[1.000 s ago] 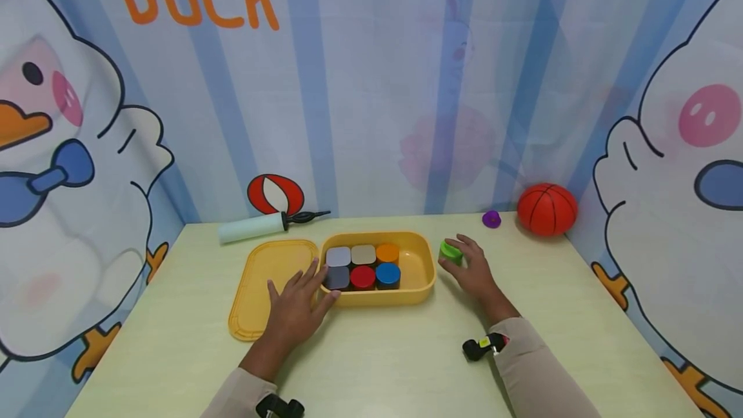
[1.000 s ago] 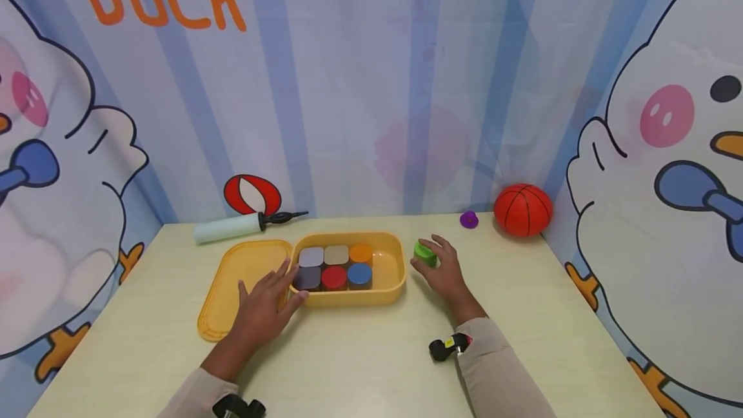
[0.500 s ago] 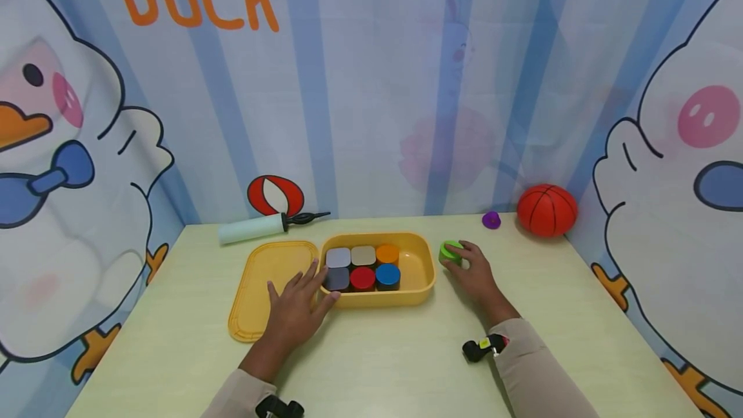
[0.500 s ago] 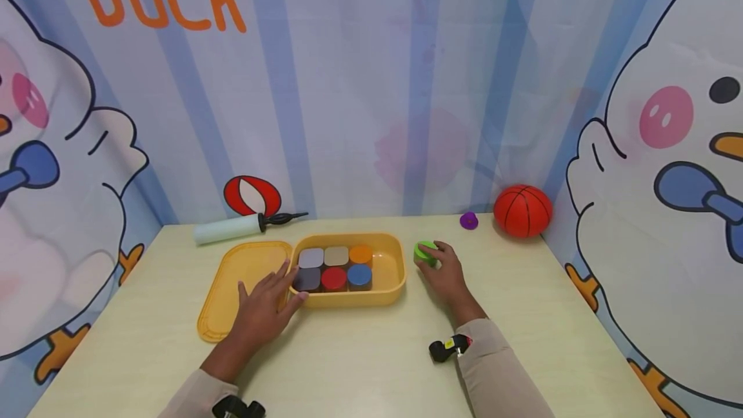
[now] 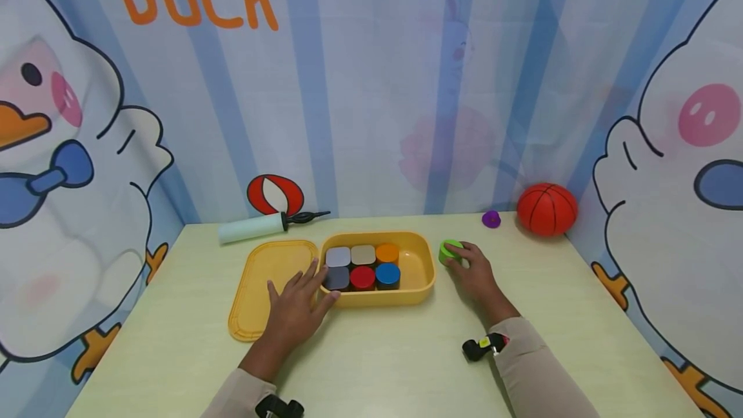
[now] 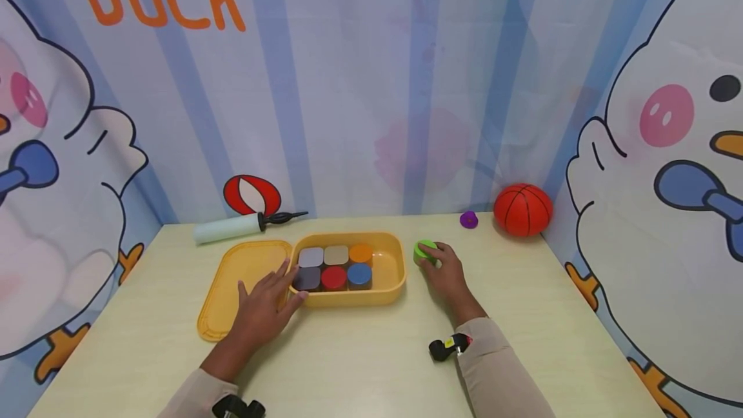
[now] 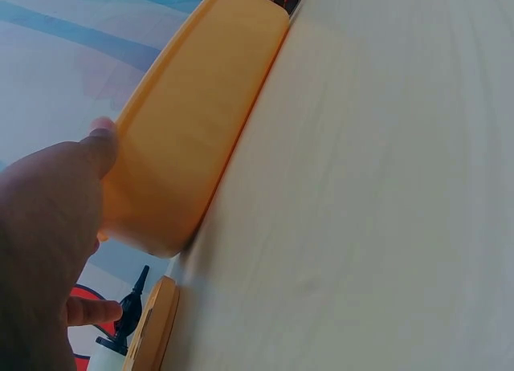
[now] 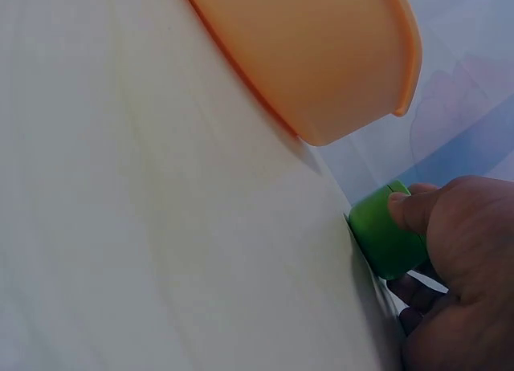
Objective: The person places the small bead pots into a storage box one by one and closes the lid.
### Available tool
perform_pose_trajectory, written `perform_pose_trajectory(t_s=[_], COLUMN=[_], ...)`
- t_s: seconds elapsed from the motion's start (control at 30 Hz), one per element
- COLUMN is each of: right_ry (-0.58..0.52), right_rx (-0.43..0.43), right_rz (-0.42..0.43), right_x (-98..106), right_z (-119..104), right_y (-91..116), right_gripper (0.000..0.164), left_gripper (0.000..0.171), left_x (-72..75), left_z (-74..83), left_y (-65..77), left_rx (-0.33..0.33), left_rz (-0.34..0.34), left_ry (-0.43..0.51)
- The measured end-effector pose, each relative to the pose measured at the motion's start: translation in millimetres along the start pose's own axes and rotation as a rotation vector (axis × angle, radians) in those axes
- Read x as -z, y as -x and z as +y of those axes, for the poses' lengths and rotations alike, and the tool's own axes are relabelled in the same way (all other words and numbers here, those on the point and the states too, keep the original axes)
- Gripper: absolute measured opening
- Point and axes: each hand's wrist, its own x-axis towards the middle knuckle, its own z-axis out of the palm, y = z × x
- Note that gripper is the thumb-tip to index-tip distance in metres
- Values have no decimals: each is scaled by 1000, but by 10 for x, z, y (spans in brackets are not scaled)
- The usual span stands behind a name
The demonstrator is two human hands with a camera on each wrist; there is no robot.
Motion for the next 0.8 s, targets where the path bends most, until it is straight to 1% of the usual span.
perform_pose_trajectory(t_s=[0.47, 0.53, 0.7, 0.8], right_ry=[22, 15, -14, -26], right_rx=[15, 19, 62, 69], right_rz=[32, 44, 73, 82], right_x=[-11, -8, -2, 2], right_z=[8, 3, -24, -45], right_y=[31, 38, 36, 34], right_gripper=[41, 41, 40, 40], left_gripper=[72, 72, 73, 72], left_x=[-13, -12, 9, 10], left_z=[-1, 0, 6, 2], left_y=[6, 8, 4, 1], left_rx=[0, 0, 7, 7], left_rz=[-8, -10, -23, -23], left_ry=[14, 13, 14, 15])
